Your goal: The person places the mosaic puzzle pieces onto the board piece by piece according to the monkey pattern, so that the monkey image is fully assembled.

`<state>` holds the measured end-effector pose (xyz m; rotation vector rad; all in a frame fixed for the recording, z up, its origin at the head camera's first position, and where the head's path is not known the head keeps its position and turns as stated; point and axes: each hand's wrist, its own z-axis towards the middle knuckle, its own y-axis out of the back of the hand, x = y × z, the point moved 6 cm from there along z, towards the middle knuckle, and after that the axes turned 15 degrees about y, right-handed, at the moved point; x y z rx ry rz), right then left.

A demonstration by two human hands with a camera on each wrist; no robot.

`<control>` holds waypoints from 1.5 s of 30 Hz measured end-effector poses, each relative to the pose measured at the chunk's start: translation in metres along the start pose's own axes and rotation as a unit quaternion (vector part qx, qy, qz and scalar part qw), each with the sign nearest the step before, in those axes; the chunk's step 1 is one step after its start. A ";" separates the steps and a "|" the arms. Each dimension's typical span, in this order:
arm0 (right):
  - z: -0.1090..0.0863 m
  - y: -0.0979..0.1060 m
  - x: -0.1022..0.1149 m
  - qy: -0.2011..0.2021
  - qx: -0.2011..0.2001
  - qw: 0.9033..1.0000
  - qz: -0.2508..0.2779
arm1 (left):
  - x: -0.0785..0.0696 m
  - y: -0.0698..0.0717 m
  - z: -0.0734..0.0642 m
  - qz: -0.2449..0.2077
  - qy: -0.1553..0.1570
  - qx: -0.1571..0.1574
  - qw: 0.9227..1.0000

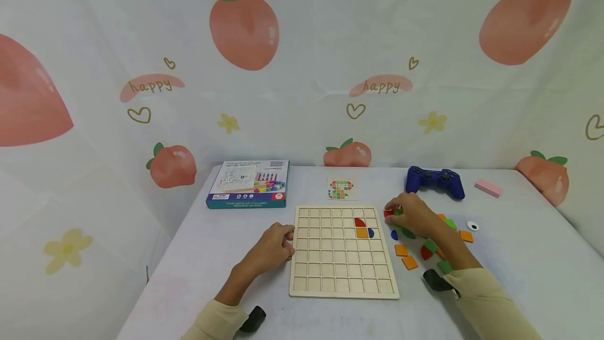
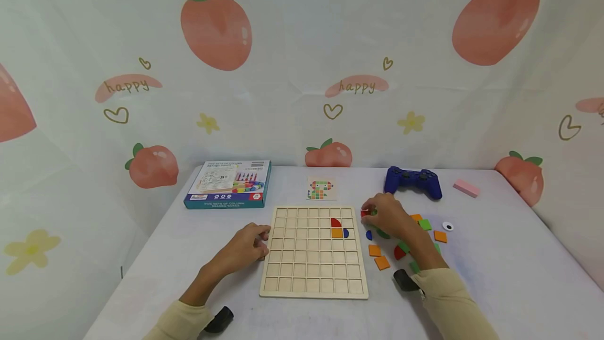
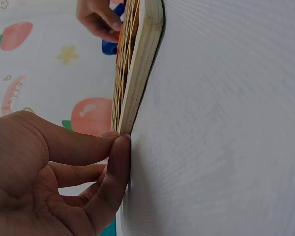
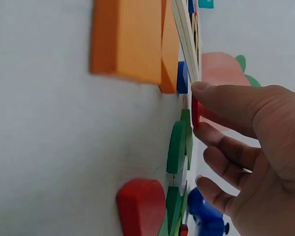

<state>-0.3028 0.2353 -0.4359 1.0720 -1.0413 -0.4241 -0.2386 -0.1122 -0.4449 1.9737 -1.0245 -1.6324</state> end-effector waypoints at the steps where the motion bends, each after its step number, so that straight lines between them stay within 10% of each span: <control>1: -0.001 -0.001 0.001 0.004 0.001 1.000 0.000 | 0.000 0.000 0.000 0.000 -0.001 0.001 1.000; 45: -0.015 -0.036 0.084 0.126 0.027 0.992 0.009 | 0.002 -0.001 0.000 -0.008 0.004 0.000 1.000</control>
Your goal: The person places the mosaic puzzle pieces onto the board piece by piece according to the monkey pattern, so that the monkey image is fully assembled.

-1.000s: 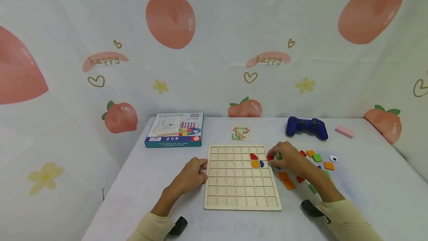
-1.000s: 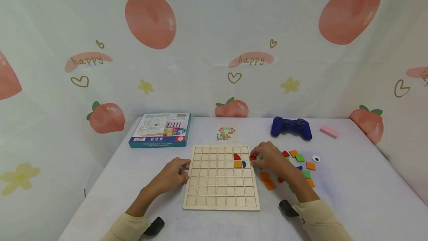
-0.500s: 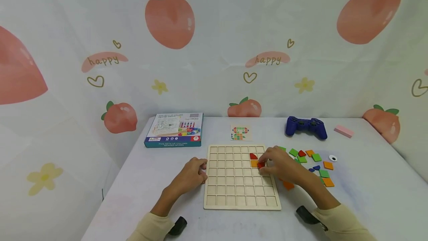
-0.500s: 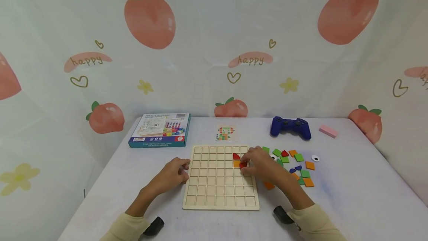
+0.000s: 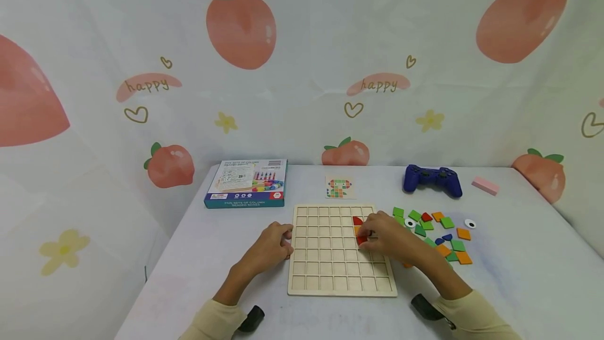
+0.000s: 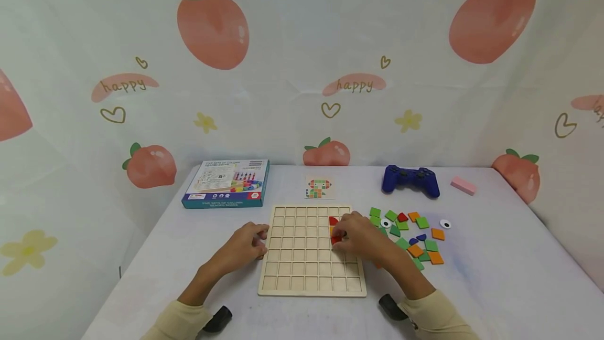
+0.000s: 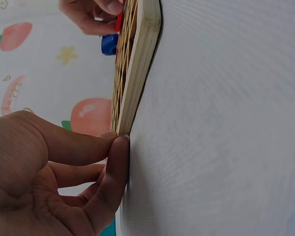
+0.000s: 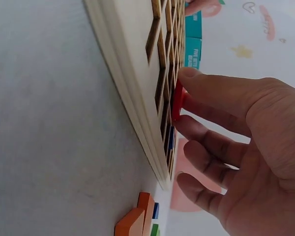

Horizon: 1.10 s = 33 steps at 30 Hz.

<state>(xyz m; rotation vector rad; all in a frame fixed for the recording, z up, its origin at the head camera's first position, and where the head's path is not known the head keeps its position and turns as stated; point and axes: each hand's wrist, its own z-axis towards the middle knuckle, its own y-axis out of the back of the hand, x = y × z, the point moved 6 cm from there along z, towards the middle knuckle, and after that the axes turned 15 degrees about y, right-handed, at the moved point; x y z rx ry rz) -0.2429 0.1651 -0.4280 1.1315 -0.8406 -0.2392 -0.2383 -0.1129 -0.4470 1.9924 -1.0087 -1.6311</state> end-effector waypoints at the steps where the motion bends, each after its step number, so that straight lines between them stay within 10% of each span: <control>1: 0.000 0.000 0.000 -0.002 0.000 1.000 -0.001 | 0.000 0.000 0.000 0.001 0.000 0.000 1.000; 33: 0.007 -0.004 0.006 -0.025 -0.011 0.998 0.058 | -0.002 0.001 -0.001 0.008 0.001 -0.005 1.000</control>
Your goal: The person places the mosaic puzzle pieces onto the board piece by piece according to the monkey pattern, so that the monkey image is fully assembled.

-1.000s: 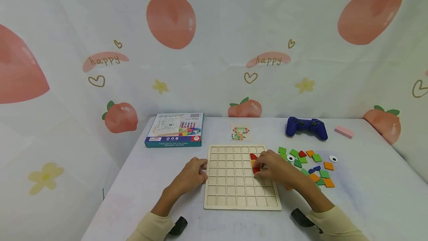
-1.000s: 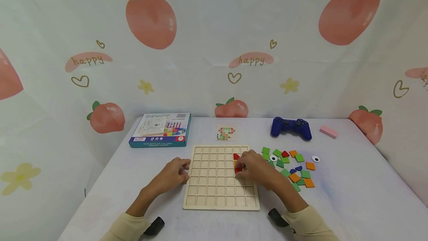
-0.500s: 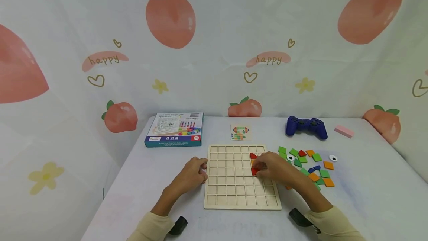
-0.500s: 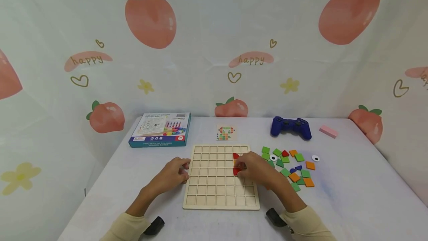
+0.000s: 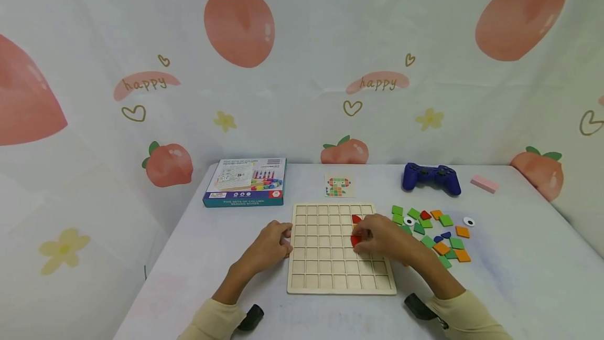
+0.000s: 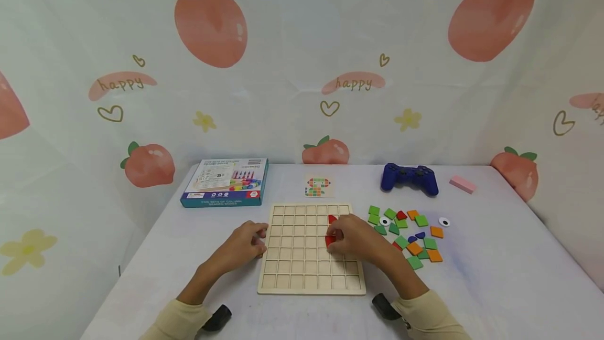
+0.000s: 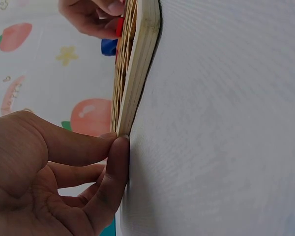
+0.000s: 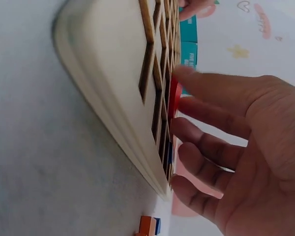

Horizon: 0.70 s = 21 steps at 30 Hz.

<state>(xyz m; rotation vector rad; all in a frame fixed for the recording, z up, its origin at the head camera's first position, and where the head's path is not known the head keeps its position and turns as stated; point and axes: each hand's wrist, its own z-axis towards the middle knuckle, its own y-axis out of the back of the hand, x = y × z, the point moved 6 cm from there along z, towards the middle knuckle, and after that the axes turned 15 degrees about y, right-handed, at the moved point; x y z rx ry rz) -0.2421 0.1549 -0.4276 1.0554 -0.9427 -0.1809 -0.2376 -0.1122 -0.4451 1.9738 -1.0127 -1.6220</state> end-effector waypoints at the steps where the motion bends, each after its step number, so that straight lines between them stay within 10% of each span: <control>1: 0.000 0.000 0.000 0.003 0.000 1.000 -0.001 | 0.000 0.000 0.000 0.001 -0.001 -0.001 1.000; 21: -0.002 0.004 -0.005 0.002 0.001 1.000 -0.024 | 0.000 0.000 0.001 0.002 -0.010 -0.002 1.000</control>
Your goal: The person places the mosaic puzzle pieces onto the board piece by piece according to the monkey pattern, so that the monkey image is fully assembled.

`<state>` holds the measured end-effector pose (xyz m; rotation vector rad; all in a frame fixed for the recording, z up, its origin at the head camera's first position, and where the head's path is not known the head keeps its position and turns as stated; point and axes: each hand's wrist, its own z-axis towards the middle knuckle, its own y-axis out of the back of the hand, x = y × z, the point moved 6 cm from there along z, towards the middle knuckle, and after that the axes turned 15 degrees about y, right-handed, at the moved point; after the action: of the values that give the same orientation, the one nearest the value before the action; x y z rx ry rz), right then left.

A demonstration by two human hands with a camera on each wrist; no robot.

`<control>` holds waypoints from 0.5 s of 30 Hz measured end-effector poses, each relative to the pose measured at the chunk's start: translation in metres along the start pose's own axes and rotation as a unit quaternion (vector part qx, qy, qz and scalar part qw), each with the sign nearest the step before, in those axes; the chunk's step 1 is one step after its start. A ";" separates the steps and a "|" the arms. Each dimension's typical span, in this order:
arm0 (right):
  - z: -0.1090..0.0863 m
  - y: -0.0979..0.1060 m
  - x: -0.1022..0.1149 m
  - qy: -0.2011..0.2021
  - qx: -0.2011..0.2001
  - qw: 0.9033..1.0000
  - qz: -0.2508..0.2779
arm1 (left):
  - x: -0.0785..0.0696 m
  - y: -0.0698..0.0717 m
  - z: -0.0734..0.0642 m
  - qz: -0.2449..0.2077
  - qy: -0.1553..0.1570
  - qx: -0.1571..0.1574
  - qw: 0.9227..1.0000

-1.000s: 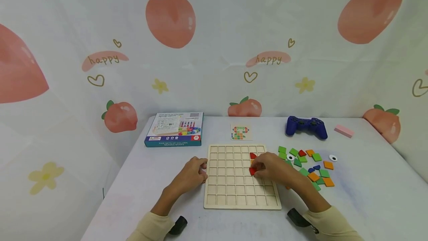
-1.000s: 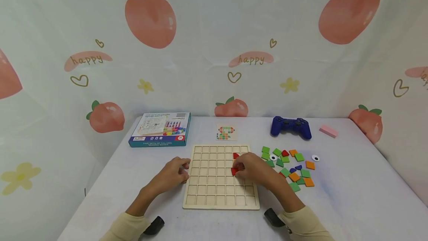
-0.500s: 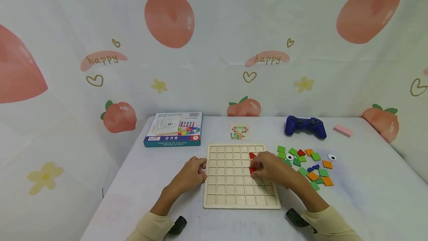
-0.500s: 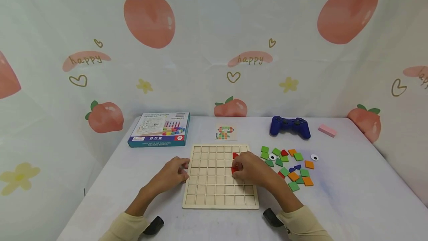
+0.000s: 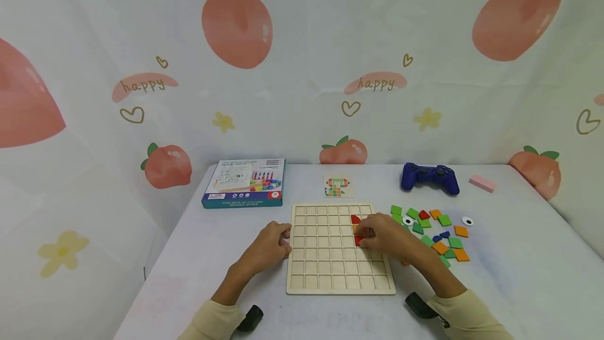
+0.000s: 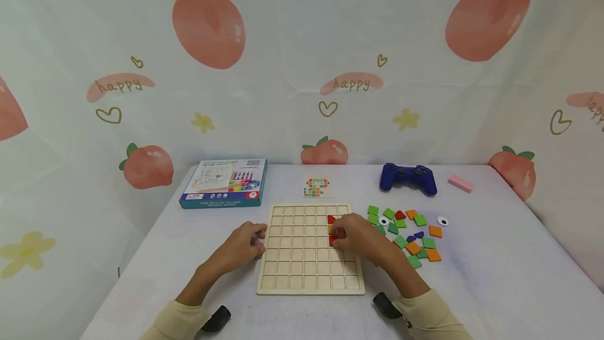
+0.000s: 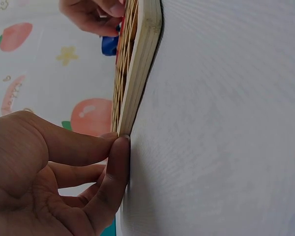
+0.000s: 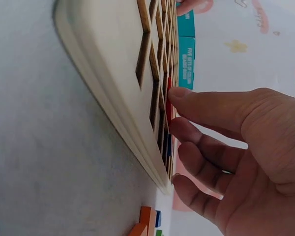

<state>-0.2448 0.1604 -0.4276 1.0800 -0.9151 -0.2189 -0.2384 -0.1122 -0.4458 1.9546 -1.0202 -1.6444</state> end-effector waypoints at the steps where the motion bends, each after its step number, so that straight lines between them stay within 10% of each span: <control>1: 0.000 0.000 0.000 0.000 -0.002 1.000 0.000 | 0.000 0.000 0.000 0.000 0.000 0.000 1.000; 15: -0.019 0.020 -0.015 -0.050 -0.040 0.998 0.018 | -0.001 0.000 -0.001 -0.002 0.005 0.000 1.000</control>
<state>-0.2457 0.1910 -0.4218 0.9842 -1.0062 -0.2784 -0.2374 -0.1118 -0.4446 1.9639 -1.0139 -1.6351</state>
